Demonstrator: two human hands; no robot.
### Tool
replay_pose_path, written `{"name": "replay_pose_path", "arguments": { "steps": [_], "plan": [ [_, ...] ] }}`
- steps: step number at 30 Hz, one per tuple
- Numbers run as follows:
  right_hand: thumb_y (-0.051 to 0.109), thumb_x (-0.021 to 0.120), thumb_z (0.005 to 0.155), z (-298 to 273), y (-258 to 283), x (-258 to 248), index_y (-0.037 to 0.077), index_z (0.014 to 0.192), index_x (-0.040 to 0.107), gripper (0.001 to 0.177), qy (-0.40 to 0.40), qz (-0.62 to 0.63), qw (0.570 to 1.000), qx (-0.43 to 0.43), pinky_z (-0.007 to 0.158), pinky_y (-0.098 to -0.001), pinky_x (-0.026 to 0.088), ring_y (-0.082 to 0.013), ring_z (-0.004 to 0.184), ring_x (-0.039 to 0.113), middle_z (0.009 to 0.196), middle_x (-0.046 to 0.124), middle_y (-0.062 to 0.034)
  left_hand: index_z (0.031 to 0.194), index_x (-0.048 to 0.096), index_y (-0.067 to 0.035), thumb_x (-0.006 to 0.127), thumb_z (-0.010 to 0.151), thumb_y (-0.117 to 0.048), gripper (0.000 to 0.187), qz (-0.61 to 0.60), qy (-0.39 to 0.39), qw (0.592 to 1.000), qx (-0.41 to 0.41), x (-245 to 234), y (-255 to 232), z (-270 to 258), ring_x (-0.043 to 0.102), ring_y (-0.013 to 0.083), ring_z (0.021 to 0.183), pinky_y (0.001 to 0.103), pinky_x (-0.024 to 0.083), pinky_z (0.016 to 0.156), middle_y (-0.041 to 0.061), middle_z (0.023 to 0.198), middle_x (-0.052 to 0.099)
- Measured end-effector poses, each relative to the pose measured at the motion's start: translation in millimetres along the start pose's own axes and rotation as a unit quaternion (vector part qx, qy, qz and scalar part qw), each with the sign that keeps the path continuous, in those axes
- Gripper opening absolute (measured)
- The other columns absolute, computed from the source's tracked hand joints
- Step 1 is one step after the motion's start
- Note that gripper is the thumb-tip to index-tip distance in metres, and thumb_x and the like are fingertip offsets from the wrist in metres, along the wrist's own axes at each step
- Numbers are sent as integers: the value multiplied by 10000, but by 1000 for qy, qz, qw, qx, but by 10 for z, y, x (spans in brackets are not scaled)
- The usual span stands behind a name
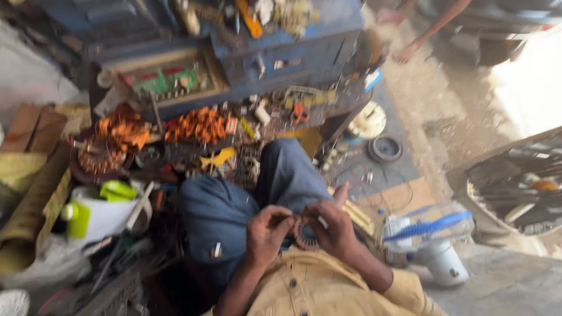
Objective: The person cuts small rectangular pieces from a roll of insulating tape using scissors and places them into the slots of a circular stator component. The person repeats this process multiple times, handling the tape roll, scissors, and stator.
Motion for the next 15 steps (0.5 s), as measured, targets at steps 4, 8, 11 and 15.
{"name": "replay_pose_path", "arguments": {
  "steps": [4, 8, 11, 15],
  "plan": [
    [-85, 692, 843, 17, 46, 26, 22, 1013, 648, 206, 34, -9, 999, 9, 741, -348, 562, -287, 877, 726, 956, 694, -109, 1056, 677, 6, 711, 958, -11, 104, -42, 15, 999, -4, -7, 74, -80, 700, 74, 791, 221, 603, 715, 41, 901, 739],
    [-82, 692, 841, 44, 79, 63, 24, 1031, 663, 219, 45, -11, 999, 12, 753, -348, 568, -290, 880, 730, 966, 694, -116, 1026, 662, -11, 690, 964, -10, 68, 26, 1, 1000, 4, -25, 66, -93, 605, 34, 685, 182, 506, 607, 5, 823, 689],
    [-49, 726, 862, 54, 24, 117, 16, 1044, 682, 199, 34, 3, 999, 20, 739, -335, 566, -252, 862, 730, 963, 709, -109, 1011, 635, -42, 659, 967, 1, 66, 33, 0, 999, 1, -27, 67, -57, 532, 11, 639, 172, 445, 556, -32, 764, 616],
    [-4, 720, 927, -60, -194, 243, 4, 1074, 670, 156, 21, 122, 987, 106, 746, -297, 588, -151, 866, 731, 968, 712, -82, 1024, 612, -73, 622, 960, 23, 116, -3, -17, 1000, 16, -19, 137, -66, 500, 3, 635, 171, 417, 543, -49, 758, 577]
  ]
}}
Point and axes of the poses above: each hand's wrist, its own z-axis towards the middle knuckle, its own x-axis out of the palm, y = z × x, the point moved 5 cm from there along z, towards the middle knuckle
